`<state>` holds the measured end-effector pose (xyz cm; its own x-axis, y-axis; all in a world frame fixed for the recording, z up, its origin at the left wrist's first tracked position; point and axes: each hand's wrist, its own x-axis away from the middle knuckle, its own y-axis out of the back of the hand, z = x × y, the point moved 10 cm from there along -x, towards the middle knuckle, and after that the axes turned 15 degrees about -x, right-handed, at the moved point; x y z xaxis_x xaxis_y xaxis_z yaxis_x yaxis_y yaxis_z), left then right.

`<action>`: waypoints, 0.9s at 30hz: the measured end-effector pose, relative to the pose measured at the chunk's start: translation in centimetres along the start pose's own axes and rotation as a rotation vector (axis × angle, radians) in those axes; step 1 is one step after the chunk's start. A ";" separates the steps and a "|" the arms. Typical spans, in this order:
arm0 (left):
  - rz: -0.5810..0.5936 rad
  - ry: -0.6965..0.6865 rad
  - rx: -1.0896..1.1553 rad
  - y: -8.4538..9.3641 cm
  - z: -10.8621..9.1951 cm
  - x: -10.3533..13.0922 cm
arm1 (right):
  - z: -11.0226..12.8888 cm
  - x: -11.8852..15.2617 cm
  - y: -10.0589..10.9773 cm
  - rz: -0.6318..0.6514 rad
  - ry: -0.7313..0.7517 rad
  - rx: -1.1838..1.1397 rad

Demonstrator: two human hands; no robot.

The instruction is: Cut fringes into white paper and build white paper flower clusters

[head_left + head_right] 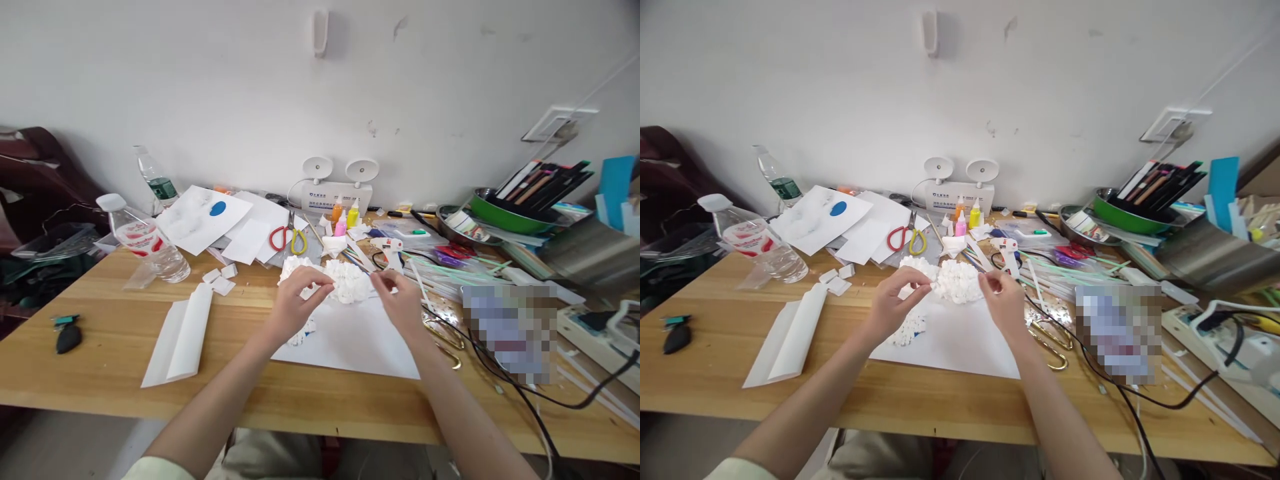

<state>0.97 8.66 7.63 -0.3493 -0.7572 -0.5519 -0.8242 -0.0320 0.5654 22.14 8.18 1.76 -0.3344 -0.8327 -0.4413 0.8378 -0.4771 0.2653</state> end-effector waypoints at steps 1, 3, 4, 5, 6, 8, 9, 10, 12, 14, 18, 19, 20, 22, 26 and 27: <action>0.056 -0.056 -0.075 -0.1 -0.7 0.1 | 0.3 0.6 -1.3 0.053 0.025 -0.021; 0.184 -0.150 -0.224 -0.6 -1.5 0.9 | 0.3 1.6 -3.2 0.138 0.045 -0.053; 0.252 -0.178 -0.300 -1.0 -1.5 1.5 | 0.1 2.0 -3.8 0.173 0.048 -0.064; 0.318 -0.196 -0.374 -1.4 -1.4 2.1 | 0.0 2.3 -4.1 0.199 0.049 -0.071; 0.378 -0.205 -0.444 -1.7 -1.0 2.9 | -0.1 2.4 -4.2 0.215 0.049 -0.076; 0.463 -0.226 -0.564 -2.4 -0.4 4.3 | -0.4 2.5 -3.9 0.221 0.043 -0.084; 0.490 -0.249 -0.614 -2.7 -0.2 4.9 | -0.5 2.5 -3.6 0.215 0.036 -0.089; 0.508 -0.280 -0.659 -2.9 -0.1 5.4 | -0.6 2.4 -3.3 0.206 0.029 -0.094; 0.525 -0.358 -0.741 -3.5 -0.1 6.1 | -0.7 2.4 -3.0 0.194 0.020 -0.104; 0.538 -0.447 -0.803 -4.0 -0.2 6.4 | -0.7 2.4 -2.8 0.189 0.021 -0.108; 0.592 -0.621 -0.853 -4.9 -0.4 7.0 | -0.8 2.4 -2.8 0.188 0.026 -0.100; 0.601 -0.659 -0.852 -5.0 -0.4 7.0 | -0.8 2.3 -2.8 0.186 0.026 -0.097; 0.604 -0.693 -0.847 -5.0 -0.5 7.0 | -0.8 2.3 -2.7 0.183 0.025 -0.094; 0.599 -0.753 -0.827 -5.0 -0.6 7.0 | -0.9 2.2 -2.6 0.177 0.023 -0.090; 0.614 -0.817 -0.737 -5.3 -0.7 7.1 | -0.8 2.1 -2.3 0.163 0.031 -0.101; 0.579 -0.763 -0.698 -5.0 -0.5 6.5 | -0.8 2.1 -2.3 0.160 0.032 -0.105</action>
<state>3.01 3.54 1.53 -0.9610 -0.1987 -0.1925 -0.1164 -0.3409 0.9329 19.87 7.74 -0.48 -0.1805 -0.8855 -0.4281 0.9203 -0.3056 0.2443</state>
